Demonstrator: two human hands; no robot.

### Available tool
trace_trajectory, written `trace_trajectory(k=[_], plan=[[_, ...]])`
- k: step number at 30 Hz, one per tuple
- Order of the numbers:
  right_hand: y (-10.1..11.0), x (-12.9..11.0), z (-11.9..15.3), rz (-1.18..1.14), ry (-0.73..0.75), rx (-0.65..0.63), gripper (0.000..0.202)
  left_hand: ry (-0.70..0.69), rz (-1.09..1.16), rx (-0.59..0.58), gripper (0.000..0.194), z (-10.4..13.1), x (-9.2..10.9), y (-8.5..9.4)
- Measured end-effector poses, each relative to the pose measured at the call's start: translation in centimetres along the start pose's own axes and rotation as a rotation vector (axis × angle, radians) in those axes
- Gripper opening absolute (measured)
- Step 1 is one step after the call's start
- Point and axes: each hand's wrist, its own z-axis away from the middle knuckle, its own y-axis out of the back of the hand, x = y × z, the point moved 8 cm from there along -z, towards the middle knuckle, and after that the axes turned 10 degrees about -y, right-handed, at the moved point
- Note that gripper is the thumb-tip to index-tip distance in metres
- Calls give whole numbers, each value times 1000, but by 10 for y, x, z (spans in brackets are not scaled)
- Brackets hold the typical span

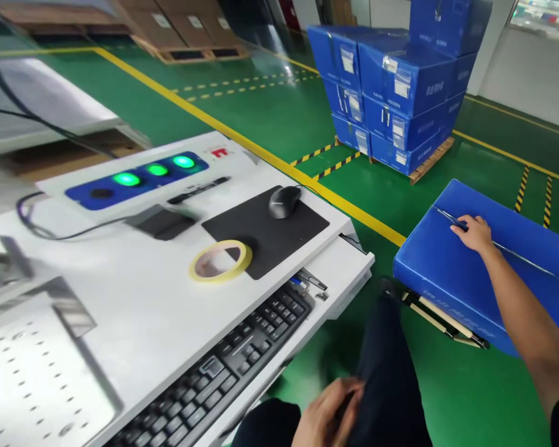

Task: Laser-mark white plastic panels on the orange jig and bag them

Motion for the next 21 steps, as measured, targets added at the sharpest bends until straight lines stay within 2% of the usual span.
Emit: trace_trajectory(k=[3, 5, 9, 12, 14, 16, 18, 21], plan=[[35, -18, 2, -16, 23, 50, 43, -161, 26, -4, 16, -92, 25, -9], [60, -32, 14, -42, 39, 74, 43, -194, 45, 20, 18, -156, 33, -13], [98, -57, 52, -25, 41, 129, 41, -86, 144, 166, 19, -279, 18, -14], [110, -65, 76, 37, -1, 184, 45, -31, 246, 216, 31, -352, 4, -18], [116, -71, 88, 67, 18, 241, 45, 5, 356, 185, 37, -385, 0, -23], [120, -76, 98, 89, 56, 301, 43, 15, 464, 140, 33, -401, 2, -29], [124, -79, 106, 103, 92, 352, 42, -7, 504, 132, 28, -403, 9, -30], [130, -85, 120, 100, 152, 416, 43, -46, 472, 192, 26, -391, 19, -23]])
